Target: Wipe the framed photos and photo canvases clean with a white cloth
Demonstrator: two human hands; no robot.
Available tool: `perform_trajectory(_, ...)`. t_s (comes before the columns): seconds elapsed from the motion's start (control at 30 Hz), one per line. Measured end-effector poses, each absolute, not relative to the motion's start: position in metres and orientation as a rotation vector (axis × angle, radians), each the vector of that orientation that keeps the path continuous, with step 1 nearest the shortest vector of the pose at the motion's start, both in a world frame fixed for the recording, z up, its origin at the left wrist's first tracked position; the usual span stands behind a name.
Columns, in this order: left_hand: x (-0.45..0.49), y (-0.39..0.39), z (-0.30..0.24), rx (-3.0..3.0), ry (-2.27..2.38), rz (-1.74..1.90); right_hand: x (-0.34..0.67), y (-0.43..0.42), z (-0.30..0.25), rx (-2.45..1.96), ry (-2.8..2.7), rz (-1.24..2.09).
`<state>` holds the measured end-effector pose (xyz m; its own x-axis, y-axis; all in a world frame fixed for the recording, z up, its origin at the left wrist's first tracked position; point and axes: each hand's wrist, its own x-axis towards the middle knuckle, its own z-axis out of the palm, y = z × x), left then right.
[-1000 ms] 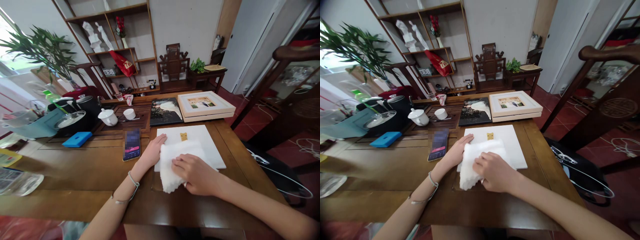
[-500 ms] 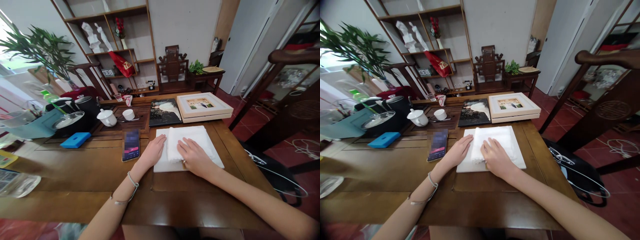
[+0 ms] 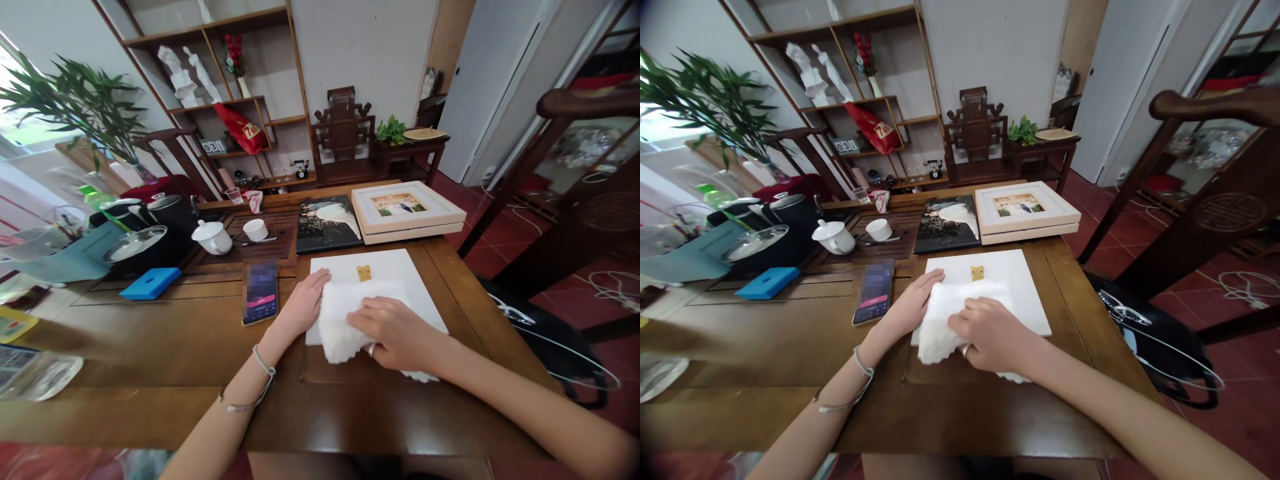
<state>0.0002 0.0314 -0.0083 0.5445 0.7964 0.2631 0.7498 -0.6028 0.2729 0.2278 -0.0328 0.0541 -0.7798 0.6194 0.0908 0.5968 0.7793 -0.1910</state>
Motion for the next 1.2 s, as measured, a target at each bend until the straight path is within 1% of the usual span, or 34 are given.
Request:
perform_trajectory(0.13, 0.003, 0.031, -0.007, 2.644, 1.358, 0.574, 0.235, -0.017, 0.05, -1.149, -2.698, 0.1)
perform_trajectory(0.3, 0.002, 0.031, -0.009, 2.658, 1.363, 0.597, 0.24, -0.005, 0.037, -1.408, -2.587, -0.172)
perform_trajectory(0.5, 0.003, 0.031, -0.011, 2.654, 1.377, 0.591, 0.231, -0.017, 0.033, -1.19, -2.764, -0.433)
perform_trajectory(0.57, 0.003, 0.031, -0.01, 2.65, 1.375, 0.584, 0.227, -0.025, 0.038, -1.044, -2.858, -0.404)
perform_trajectory(0.7, 0.001, 0.031, -0.009, 2.636, 1.348, 0.564, 0.225, -0.035, 0.049, -0.705, -2.994, -0.031)
perform_trajectory(0.8, 0.0, 0.032, -0.009, 2.636, 1.328, 0.56, 0.228, -0.031, 0.051, -0.73, -2.941, 0.101)
perform_trajectory(0.87, 0.0, 0.032, -0.01, 2.643, 1.327, 0.589, 0.232, -0.023, 0.049, -0.886, -2.858, 0.064)
perform_trajectory(1.03, 0.002, 0.032, -0.011, 2.654, 1.359, 0.614, 0.239, -0.007, 0.041, -1.257, -2.723, -0.198)
perform_trajectory(1.1, 0.003, 0.032, -0.011, 2.658, 1.368, 0.599, 0.237, -0.01, 0.04, -1.279, -2.746, -0.287)
perform_trajectory(1.2, 0.003, 0.031, -0.01, 2.66, 1.372, 0.578, 0.229, -0.025, 0.041, -1.141, -2.847, -0.358)
